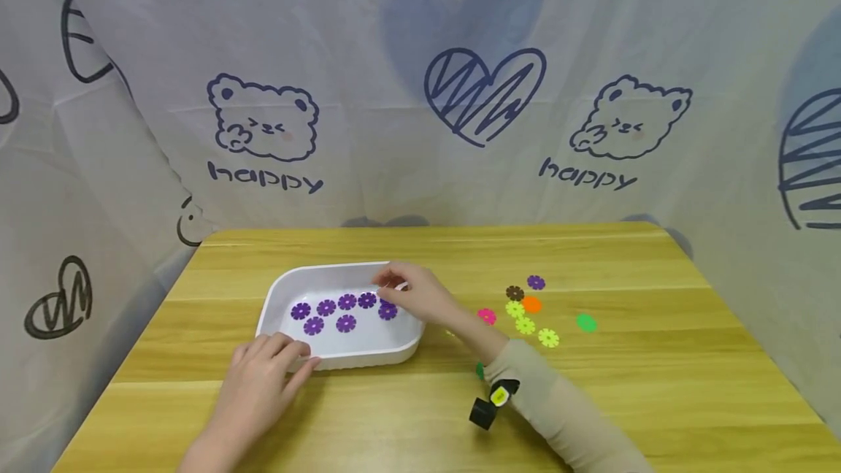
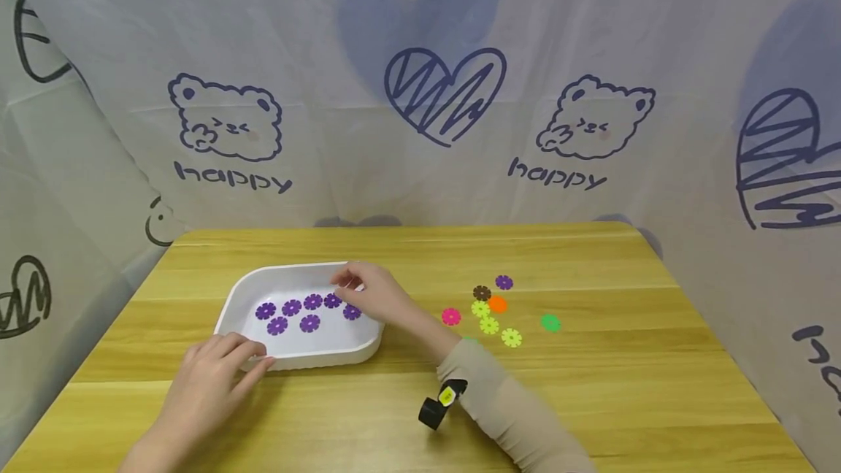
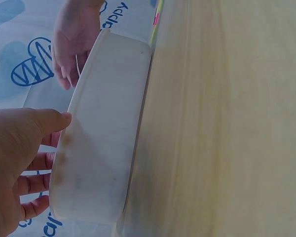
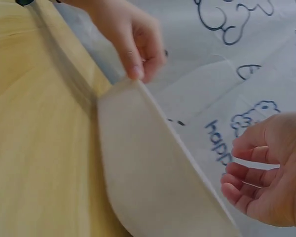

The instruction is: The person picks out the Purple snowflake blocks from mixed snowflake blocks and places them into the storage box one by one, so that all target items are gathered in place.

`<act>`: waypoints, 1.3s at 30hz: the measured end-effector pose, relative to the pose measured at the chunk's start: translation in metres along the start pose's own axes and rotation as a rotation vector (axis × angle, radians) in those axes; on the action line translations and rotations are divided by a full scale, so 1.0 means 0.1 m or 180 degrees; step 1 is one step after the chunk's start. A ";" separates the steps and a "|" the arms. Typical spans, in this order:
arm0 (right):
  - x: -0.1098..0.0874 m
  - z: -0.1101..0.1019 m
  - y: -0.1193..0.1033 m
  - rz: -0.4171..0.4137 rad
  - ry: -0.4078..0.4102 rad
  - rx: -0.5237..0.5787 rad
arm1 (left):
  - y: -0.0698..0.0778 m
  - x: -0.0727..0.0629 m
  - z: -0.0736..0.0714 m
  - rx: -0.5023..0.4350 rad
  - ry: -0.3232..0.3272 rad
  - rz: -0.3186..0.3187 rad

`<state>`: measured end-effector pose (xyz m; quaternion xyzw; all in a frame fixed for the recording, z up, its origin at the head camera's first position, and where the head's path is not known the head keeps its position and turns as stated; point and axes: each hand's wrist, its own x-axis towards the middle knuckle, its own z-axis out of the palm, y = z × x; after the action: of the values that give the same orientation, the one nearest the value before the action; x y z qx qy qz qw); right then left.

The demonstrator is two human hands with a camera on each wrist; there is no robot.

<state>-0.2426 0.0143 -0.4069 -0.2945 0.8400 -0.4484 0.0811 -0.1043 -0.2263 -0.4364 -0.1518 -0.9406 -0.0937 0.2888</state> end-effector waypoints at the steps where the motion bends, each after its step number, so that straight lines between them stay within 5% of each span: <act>1: -0.04 -0.06 0.00 0.0069 0.0029 0.0044 | 0.00 0.00 0.00 0.0003 0.0007 0.0006; 6: -0.21 -0.37 0.09 0.0324 0.0234 0.0169 | -0.01 0.00 0.00 0.0010 0.0035 0.0025; 11: -0.39 -0.67 0.26 0.0281 0.0375 0.0254 | 0.00 0.00 -0.01 0.0008 0.0050 0.0043; 19: -0.64 -1.08 0.64 0.0504 0.0691 0.0681 | 0.00 -0.01 -0.01 0.0013 0.0022 0.0031; 25: -0.80 -1.35 0.93 0.0601 0.1035 0.0657 | 0.00 -0.01 0.01 0.0017 0.0047 0.0048; 39: -0.97 -1.59 1.53 0.0912 0.1455 0.0516 | 0.00 0.00 0.01 -0.0002 0.0071 0.0059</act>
<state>-0.2919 0.2461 -0.4489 -0.0565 0.8310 -0.5529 -0.0245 -0.1049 -0.2263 -0.4376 -0.1596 -0.9359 -0.0930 0.3001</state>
